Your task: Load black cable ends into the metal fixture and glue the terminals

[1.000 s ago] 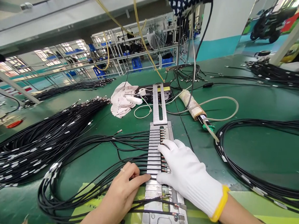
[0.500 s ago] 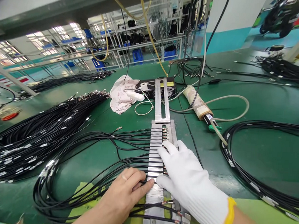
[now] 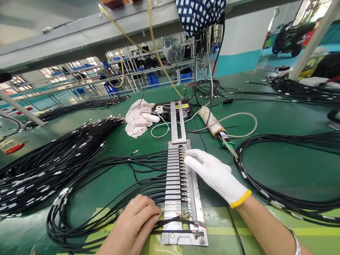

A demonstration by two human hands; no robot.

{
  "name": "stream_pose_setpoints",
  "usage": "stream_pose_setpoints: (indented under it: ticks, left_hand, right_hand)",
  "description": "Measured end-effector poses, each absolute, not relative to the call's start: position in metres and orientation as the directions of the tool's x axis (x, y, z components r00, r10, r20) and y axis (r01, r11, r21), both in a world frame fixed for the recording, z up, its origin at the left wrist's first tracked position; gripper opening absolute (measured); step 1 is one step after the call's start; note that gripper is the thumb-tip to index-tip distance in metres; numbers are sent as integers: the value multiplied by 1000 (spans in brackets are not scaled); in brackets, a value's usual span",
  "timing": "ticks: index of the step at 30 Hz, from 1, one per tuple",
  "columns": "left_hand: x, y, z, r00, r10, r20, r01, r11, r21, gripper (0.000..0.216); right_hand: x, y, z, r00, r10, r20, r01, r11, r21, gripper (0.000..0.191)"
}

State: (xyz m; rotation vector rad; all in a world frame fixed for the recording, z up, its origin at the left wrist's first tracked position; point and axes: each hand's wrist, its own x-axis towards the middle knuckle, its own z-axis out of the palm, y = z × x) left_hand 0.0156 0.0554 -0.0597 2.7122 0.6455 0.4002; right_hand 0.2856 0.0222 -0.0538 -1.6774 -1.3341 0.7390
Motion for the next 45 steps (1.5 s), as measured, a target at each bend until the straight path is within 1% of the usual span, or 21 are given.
stream_pose_setpoints:
  ticks: [2, 4, 6, 8, 10, 13, 17, 19, 22, 24, 27, 31, 34, 36, 38, 40, 43, 45]
  left_hand:
    - [12, 54, -62, 866, 474, 162, 387, -838, 384, 21]
    - [13, 54, -68, 864, 476, 165, 387, -837, 386, 23]
    - [19, 56, -75, 866, 459, 198, 375, -859, 348, 29]
    - [28, 58, -81, 883, 408, 232, 345, -900, 267, 39]
    - [37, 59, -84, 908, 347, 233, 313, -934, 172, 43]
    - [48, 58, -82, 940, 275, 199, 272, -961, 42, 38]
    - [57, 52, -74, 970, 181, 165, 210, -961, -181, 38]
    - [61, 50, -70, 981, 149, 125, 174, -958, -226, 37]
    - [63, 51, -66, 982, 153, 114, 170, -972, -162, 30]
    - [61, 53, -69, 967, 176, 182, 199, -974, -112, 27]
    - [54, 58, -78, 936, 191, 296, 219, -974, -64, 28]
    - [52, 59, -90, 941, 193, 277, 196, -980, 15, 35]
    - [55, 59, -88, 938, 209, 276, 193, -978, 82, 35]
    - [56, 59, -85, 933, 237, 270, 216, -971, 105, 36]
    - [56, 59, -83, 939, 240, 247, 224, -970, 94, 39]
    - [55, 58, -84, 949, 220, 226, 218, -975, 37, 39]
    - [57, 58, -86, 946, 176, 273, 204, -976, -79, 32]
    - [60, 60, -85, 937, 158, 312, 197, -976, -97, 28]
  right_hand:
    - [286, 24, -56, 263, 964, 45, 468, -86, -880, 42]
    - [285, 26, -59, 273, 962, 32, 494, -111, -862, 43]
    - [284, 27, -60, 272, 962, 22, 529, -130, -838, 44]
    - [284, 27, -59, 267, 963, 18, 551, -138, -823, 44]
    - [284, 27, -57, 265, 964, 7, 550, -145, -823, 43]
    - [284, 26, -53, 263, 965, 8, 535, -139, -834, 41]
    - [283, 26, -54, 274, 960, 51, 561, -117, -820, 38]
    - [283, 27, -57, 285, 957, 58, 572, -121, -811, 38]
    - [283, 29, -63, 287, 955, 75, 574, -108, -812, 37]
    - [283, 30, -64, 288, 954, 79, 559, -101, -823, 37]
    - [284, 31, -64, 284, 956, 71, 539, -98, -837, 39]
    - [284, 29, -58, 271, 961, 51, 538, -108, -836, 40]
    - [284, 28, -56, 275, 961, 28, 540, -131, -831, 40]
    - [284, 29, -57, 278, 960, 31, 543, -131, -829, 39]
    - [285, 29, -59, 286, 957, 47, 546, -122, -829, 38]
    - [285, 29, -62, 303, 951, 59, 547, -123, -828, 36]
    - [285, 29, -64, 319, 946, 55, 549, -137, -824, 36]
    - [286, 29, -64, 310, 949, 52, 557, -137, -819, 36]
